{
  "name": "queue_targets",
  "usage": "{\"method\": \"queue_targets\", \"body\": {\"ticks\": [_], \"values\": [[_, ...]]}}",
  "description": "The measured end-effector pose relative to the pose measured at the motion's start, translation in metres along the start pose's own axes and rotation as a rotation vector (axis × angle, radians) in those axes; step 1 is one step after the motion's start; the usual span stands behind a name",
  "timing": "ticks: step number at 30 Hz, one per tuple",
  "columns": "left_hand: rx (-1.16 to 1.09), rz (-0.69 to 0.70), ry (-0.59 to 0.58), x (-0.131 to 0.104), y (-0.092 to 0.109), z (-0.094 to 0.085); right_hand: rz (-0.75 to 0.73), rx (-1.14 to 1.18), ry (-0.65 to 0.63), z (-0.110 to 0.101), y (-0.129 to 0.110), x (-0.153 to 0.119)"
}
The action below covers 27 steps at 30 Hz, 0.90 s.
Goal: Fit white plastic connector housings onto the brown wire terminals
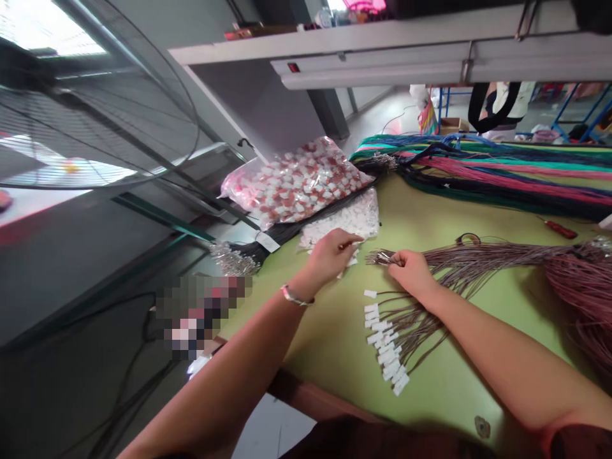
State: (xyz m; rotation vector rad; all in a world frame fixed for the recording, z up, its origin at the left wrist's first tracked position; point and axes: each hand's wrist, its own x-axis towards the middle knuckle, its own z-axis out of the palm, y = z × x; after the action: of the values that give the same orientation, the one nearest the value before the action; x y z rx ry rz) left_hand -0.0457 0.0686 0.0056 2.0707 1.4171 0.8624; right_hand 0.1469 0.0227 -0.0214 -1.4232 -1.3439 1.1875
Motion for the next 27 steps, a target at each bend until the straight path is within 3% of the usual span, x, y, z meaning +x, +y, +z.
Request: {"method": "queue_targets", "body": {"ticks": [1, 4, 8, 12, 27], "values": [[-0.187, -0.12, 0.018, -0.005, 0.004, -0.002, -0.005, 0.006, -0.005, 0.0, 0.0, 0.0], [-0.784, -0.454, -0.076, -0.023, 0.014, 0.004, -0.036, 0.024, -0.019, -0.002, 0.0, -0.004], [-1.176, -0.635, -0.105, -0.037, 0.02, 0.024, -0.128, 0.001, 0.009, -0.002, -0.003, -0.011], [-1.234, -0.63, -0.148, -0.038, 0.017, 0.033, -0.17, -0.045, 0.011, 0.0, -0.003, -0.013], [-1.224, -0.595, -0.145, -0.04, 0.016, 0.034, -0.19, -0.168, 0.019, 0.0, 0.003, -0.008]]}}
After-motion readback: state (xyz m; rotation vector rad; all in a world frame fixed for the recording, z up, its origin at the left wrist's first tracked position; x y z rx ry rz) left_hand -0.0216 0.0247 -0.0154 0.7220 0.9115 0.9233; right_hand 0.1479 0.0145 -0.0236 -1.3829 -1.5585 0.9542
